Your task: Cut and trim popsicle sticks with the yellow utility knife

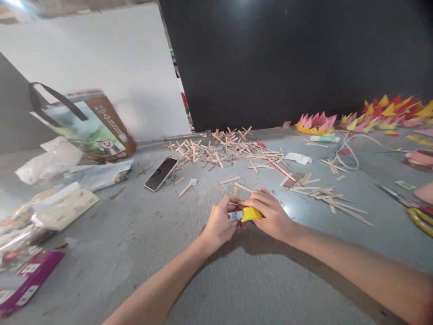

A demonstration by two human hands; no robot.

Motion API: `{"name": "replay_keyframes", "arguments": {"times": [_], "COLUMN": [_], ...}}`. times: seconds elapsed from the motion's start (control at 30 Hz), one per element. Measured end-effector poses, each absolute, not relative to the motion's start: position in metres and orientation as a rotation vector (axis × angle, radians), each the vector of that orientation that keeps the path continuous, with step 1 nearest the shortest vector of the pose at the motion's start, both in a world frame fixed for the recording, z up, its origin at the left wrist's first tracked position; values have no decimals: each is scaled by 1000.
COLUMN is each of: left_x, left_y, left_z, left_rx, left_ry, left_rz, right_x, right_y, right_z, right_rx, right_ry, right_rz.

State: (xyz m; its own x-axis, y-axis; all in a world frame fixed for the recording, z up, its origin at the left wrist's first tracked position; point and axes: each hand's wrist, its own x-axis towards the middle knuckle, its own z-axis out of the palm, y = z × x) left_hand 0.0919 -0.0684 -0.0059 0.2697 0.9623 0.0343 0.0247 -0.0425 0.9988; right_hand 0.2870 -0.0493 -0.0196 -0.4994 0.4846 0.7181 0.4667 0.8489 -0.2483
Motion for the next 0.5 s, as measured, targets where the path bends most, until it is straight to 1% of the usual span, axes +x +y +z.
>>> {"name": "replay_keyframes", "arguments": {"times": [0.17, 0.27, 0.4, 0.5], "left_x": [92, 91, 89, 91], "left_y": [-66, -65, -66, -67], "left_z": [-18, -22, -23, -20], "left_rx": [1366, 1473, 1590, 1532], "left_ry": [999, 1030, 966, 927], "left_rz": [1039, 1025, 1027, 1030], "right_x": [286, 285, 284, 282], "right_y": [-51, -52, -53, -54], "right_z": [-19, -18, -17, -16], "right_rx": [-728, -762, -802, -829], "right_ry": [-2170, -2163, -2179, -2196], "right_rz": [58, 42, 29, 39]}}
